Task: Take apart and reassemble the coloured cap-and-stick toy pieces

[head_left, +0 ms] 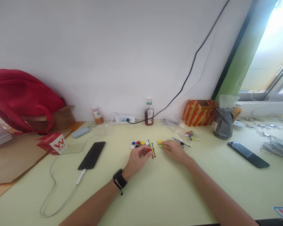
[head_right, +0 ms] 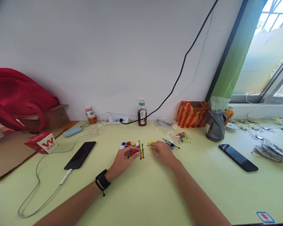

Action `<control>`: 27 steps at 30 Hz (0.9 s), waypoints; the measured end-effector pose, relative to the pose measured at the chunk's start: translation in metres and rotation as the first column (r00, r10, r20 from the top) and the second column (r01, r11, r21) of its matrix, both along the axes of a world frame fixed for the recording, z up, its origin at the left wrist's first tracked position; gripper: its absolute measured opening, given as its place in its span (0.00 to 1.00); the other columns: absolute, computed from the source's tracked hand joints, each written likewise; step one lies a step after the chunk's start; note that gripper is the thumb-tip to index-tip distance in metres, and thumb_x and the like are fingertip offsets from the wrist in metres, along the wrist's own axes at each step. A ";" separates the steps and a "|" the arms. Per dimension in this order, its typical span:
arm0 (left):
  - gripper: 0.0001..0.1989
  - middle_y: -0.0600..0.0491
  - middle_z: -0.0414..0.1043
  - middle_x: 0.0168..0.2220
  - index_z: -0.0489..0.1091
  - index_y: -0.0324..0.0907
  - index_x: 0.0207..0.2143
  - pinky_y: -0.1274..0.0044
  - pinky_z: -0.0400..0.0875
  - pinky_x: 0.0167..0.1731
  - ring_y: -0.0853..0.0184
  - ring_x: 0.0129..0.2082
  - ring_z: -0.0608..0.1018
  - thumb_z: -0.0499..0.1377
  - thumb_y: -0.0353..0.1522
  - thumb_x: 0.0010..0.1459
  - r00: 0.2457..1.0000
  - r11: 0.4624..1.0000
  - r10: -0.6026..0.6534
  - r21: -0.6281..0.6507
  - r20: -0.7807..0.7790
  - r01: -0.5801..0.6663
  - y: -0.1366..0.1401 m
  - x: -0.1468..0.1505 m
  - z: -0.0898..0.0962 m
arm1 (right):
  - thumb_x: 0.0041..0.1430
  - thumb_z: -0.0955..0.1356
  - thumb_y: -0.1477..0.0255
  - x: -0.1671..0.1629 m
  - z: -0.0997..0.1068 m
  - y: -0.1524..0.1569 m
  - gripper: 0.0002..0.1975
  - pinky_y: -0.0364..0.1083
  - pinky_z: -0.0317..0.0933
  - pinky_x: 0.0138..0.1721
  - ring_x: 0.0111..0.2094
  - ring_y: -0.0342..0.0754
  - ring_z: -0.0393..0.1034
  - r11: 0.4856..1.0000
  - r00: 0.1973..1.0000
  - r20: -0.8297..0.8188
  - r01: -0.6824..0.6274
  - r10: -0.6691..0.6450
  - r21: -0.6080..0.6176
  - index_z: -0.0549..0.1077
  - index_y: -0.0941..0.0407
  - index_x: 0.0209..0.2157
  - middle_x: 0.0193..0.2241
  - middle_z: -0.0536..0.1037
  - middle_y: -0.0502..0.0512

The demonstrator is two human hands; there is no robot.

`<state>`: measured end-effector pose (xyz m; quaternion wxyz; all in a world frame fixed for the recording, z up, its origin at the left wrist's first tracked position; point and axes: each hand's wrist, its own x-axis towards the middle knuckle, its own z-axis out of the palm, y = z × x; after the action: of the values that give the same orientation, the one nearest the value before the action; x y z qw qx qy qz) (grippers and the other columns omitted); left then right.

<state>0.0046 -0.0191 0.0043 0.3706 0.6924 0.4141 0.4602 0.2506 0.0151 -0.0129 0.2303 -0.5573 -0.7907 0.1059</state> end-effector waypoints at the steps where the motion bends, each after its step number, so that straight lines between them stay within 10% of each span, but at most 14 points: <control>1: 0.10 0.50 0.82 0.34 0.80 0.42 0.39 0.74 0.76 0.35 0.64 0.33 0.81 0.66 0.37 0.57 1.000 1.000 0.000 0.001 0.002 0.000 0.000 0.000 0.001 | 0.66 0.65 0.69 -0.001 0.001 -0.001 0.16 0.47 0.62 0.47 0.47 0.51 0.75 1.000 1.000 -0.009 -0.010 0.010 -0.006 0.78 0.47 0.52 0.46 0.82 0.53; 13: 0.11 0.48 0.82 0.35 0.80 0.41 0.39 0.72 0.79 0.38 0.63 0.34 0.82 0.67 0.37 0.56 0.998 0.999 0.003 -0.034 0.062 -0.001 0.001 0.000 0.000 | 0.69 0.61 0.59 -0.007 0.017 -0.014 0.17 0.49 0.62 0.45 0.41 0.52 0.72 0.999 0.987 -0.158 -0.003 0.008 0.032 0.71 0.52 0.51 0.38 0.77 0.55; 20: 0.19 0.46 0.82 0.38 0.78 0.39 0.42 0.67 0.80 0.45 0.61 0.38 0.83 0.73 0.37 0.48 0.975 0.989 -0.004 -0.144 0.224 0.037 0.009 -0.003 -0.005 | 0.72 0.57 0.59 -0.022 0.028 -0.022 0.14 0.45 0.58 0.31 0.29 0.47 0.62 0.988 0.847 -0.511 -0.146 0.146 0.040 0.66 0.52 0.38 0.28 0.68 0.49; 27: 0.20 0.44 0.83 0.41 0.78 0.38 0.43 0.66 0.80 0.48 0.58 0.42 0.84 0.74 0.36 0.49 0.955 0.974 -0.070 -0.189 0.289 0.129 0.004 -0.001 0.002 | 0.71 0.60 0.55 -0.043 0.036 -0.041 0.17 0.46 0.62 0.40 0.37 0.48 0.67 0.906 0.674 -0.689 -0.419 0.266 -0.061 0.67 0.51 0.51 0.33 0.69 0.50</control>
<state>0.0031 -0.0153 0.0067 0.5177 0.5982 0.3672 0.4891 0.2071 -0.0262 0.0230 0.4118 -0.3443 -0.7298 0.4235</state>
